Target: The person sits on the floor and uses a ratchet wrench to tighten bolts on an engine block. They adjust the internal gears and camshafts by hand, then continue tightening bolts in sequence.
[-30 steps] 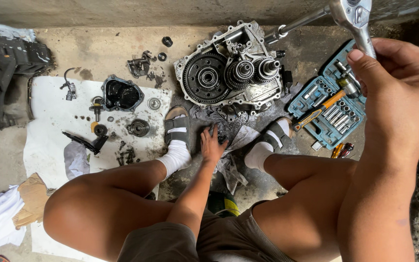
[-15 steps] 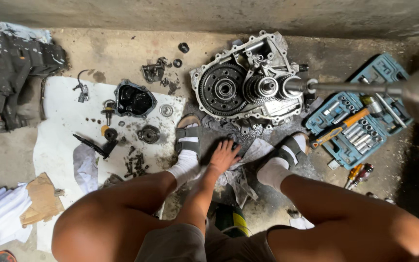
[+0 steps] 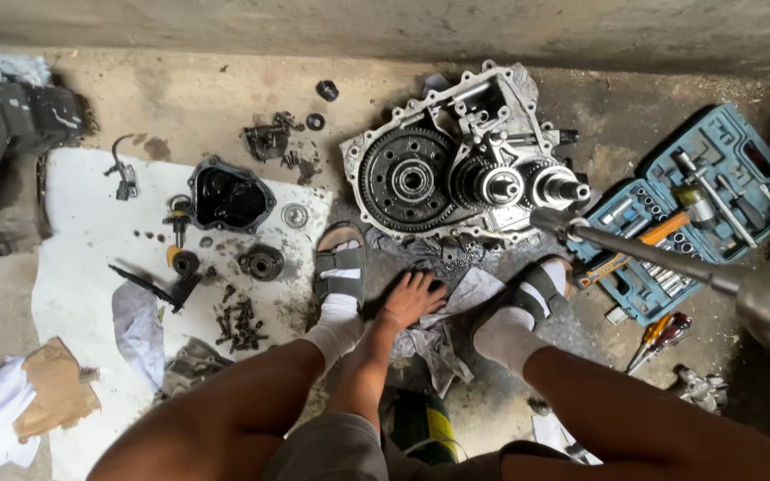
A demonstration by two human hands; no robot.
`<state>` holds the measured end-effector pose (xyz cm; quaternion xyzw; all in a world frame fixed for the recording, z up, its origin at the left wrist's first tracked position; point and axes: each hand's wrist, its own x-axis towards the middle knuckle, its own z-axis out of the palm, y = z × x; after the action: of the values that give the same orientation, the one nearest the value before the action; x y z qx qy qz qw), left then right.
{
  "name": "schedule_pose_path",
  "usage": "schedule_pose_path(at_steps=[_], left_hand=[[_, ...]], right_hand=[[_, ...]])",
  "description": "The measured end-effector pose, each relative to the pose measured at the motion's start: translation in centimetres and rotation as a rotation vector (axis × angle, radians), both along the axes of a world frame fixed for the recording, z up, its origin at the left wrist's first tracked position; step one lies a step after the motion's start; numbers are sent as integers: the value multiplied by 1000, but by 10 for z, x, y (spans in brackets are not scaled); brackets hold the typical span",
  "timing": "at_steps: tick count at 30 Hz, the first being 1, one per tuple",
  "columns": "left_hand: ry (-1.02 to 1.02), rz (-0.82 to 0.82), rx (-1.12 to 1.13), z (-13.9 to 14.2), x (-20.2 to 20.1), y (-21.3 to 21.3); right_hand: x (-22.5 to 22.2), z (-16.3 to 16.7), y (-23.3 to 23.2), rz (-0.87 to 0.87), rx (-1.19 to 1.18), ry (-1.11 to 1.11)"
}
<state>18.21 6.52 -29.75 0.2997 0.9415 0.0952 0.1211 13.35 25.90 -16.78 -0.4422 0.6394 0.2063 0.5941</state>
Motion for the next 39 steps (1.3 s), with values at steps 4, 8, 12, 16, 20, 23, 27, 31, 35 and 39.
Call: schedule_pose_path(at_steps=[4, 8, 12, 16, 20, 23, 27, 31, 35, 39], left_hand=[[-71, -103, -15, -2, -9, -5], [28, -137, -3, -5, -12, -9], [17, -166, 7, -6, -11, -9], [47, -220, 35, -4, -14, -7], [-11, -285, 28, -3, -20, -3], [-24, -296, 62, -6, -25, 1], [-49, -208, 152, -6, -29, 8], [-359, 18, 108, 4, -34, 17], [-541, 615, 543, 21, -38, 28], [-895, 957, 1153, 35, -44, 26]], right_hand=[[1, -10, 4, 16, -1, -4], [2, -25, 6, 25, -13, -14], [5, -29, 9, 29, -15, -35], [0, -16, 6, 101, -30, -20], [-1, -9, 2, 133, -9, -39], [12, -27, 16, 53, 1, -10], [15, -35, 13, -6, -16, 9], [-27, 56, -10, -230, -43, 48], [-52, 208, 99, -1228, -121, 340], [-29, 249, 202, -1789, -446, 645]])
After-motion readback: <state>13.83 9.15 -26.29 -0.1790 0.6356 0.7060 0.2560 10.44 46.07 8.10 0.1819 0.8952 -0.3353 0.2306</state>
